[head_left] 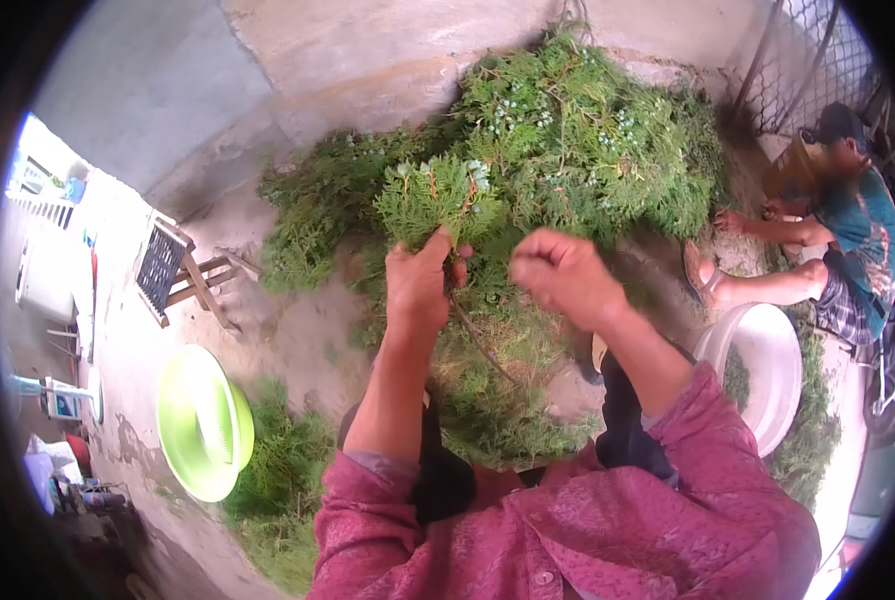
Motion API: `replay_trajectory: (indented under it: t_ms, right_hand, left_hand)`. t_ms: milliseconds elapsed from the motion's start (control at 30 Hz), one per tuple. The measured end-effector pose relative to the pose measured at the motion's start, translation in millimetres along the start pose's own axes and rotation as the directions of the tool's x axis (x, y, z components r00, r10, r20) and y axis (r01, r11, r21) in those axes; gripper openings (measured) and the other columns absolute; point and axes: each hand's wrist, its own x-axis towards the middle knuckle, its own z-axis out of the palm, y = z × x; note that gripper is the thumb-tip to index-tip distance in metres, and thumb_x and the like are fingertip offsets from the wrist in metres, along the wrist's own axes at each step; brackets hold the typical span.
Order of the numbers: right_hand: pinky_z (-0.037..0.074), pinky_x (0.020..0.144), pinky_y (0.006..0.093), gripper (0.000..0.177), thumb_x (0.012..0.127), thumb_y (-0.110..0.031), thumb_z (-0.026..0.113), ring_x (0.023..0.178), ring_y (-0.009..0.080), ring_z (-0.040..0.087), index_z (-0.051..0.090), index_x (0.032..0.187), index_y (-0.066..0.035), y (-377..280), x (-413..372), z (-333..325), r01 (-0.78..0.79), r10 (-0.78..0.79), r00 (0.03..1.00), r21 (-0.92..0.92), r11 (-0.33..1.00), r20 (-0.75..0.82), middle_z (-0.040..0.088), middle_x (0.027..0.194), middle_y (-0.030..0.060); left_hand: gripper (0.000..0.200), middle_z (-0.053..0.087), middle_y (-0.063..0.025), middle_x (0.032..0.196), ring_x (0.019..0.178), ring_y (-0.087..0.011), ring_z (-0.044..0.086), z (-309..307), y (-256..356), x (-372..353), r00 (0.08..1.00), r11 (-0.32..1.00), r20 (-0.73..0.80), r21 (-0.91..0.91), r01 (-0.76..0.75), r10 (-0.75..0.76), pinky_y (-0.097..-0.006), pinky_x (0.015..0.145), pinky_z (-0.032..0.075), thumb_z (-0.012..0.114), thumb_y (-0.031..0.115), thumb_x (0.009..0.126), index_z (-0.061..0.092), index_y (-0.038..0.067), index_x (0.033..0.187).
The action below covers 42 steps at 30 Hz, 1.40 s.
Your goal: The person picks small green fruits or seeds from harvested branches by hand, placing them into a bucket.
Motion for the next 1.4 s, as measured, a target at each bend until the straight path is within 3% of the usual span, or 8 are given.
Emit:
replay_trajectory:
  t_ms: [333,400,833,933,1000,1033,1100,1400]
  right_hand:
    - [0.035,0.042,0.0196,0.016,0.078,-0.018,0.066,0.051,0.0034,0.043,0.057,0.08,-0.005,5.6,11.4,-31.0,-0.121,0.16,0.965,0.187,0.975,-0.207,0.051,0.061,-0.0029]
    - [0.038,0.048,0.021,0.019,0.076,-0.019,0.068,0.056,0.0036,0.045,0.058,0.078,-0.003,14.5,13.6,-34.8,-0.012,-0.048,0.957,-0.205,0.979,-0.286,0.053,0.063,-0.0021]
    - [0.042,0.051,0.0232,0.013,0.076,-0.013,0.06,0.058,0.0046,0.047,0.06,0.077,0.0,15.7,9.5,-19.9,-0.008,-0.036,0.97,-0.179,0.984,-0.239,0.057,0.065,-0.0005]
    - [0.043,0.052,0.0287,0.018,0.072,-0.017,0.057,0.054,0.0107,0.049,0.06,0.075,0.001,18.7,15.0,-22.6,0.085,-0.26,0.924,-0.513,0.854,-0.281,0.055,0.057,0.0051]
    - [0.043,0.05,0.0304,0.017,0.071,-0.016,0.055,0.052,0.0137,0.051,0.06,0.073,0.0,28.3,23.1,-37.3,0.105,-0.31,0.86,-0.453,0.885,-0.406,0.056,0.056,0.0049]
    - [0.042,0.048,0.0277,0.013,0.072,-0.014,0.054,0.051,0.0147,0.053,0.061,0.073,-0.002,12.9,23.5,-50.9,-0.174,0.144,0.931,-0.062,0.983,-0.335,0.06,0.062,0.0048]
    - [0.041,0.047,0.0223,0.013,0.075,-0.013,0.054,0.054,0.0114,0.054,0.06,0.083,-0.005,9.6,21.3,-66.6,-0.187,0.255,0.964,0.503,0.844,-0.07,0.062,0.075,0.0042]
    - [0.039,0.049,0.0226,0.029,0.082,-0.037,0.06,0.065,0.0091,0.053,0.056,0.095,-0.011,7.1,13.7,-22.7,-0.314,0.206,0.949,0.642,0.699,0.239,0.06,0.085,0.0008]
  left_hand:
    - [0.01,0.058,-0.006,0.074,0.054,-0.0143,0.052,18.4,-33.1,-15.9,0.975,0.989,0.221,0.15,0.002,-0.036,-0.0265,0.04,0.038,0.059,0.008,0.082,0.057,0.004,0.09]
    - [0.01,0.058,-0.0048,0.074,0.054,-0.0138,0.051,20.8,-34.0,-18.3,0.972,0.992,0.231,0.127,0.007,-0.037,-0.0261,0.04,0.038,0.06,0.009,0.081,0.058,0.005,0.09]
    - [0.018,0.058,-0.0019,0.08,0.058,-0.0134,0.053,25.2,-27.9,-24.2,0.992,0.984,0.12,0.177,0.022,-0.044,-0.0256,0.043,0.041,0.064,0.012,0.079,0.057,0.005,0.093]
    - [0.017,0.058,-0.0023,0.082,0.059,-0.015,0.053,19.0,-31.6,-23.9,0.996,0.982,0.09,0.188,0.005,-0.022,-0.0277,0.045,0.042,0.063,0.011,0.08,0.057,0.006,0.095]
    - [0.016,0.057,-0.0028,0.08,0.059,-0.0151,0.052,15.7,-26.2,-24.1,0.999,0.984,0.047,0.178,0.007,-0.016,-0.0285,0.046,0.042,0.063,0.012,0.08,0.057,0.005,0.094]
    - [0.016,0.056,-0.0031,0.077,0.058,-0.0147,0.052,12.7,-15.7,-24.7,0.997,0.985,0.049,0.169,0.047,-0.056,-0.0279,0.045,0.041,0.063,0.012,0.08,0.057,0.005,0.093]
    - [0.016,0.055,-0.0035,0.075,0.057,-0.0143,0.051,2.9,-6.1,-21.6,0.995,0.985,0.041,0.151,0.085,-0.092,-0.0273,0.044,0.04,0.063,0.012,0.08,0.057,0.005,0.093]
    - [0.017,0.054,-0.0012,0.072,0.055,-0.0104,0.048,4.8,1.0,-31.8,0.962,0.973,0.211,0.186,0.135,-0.174,-0.023,0.04,0.036,0.064,0.011,0.077,0.056,0.007,0.091]
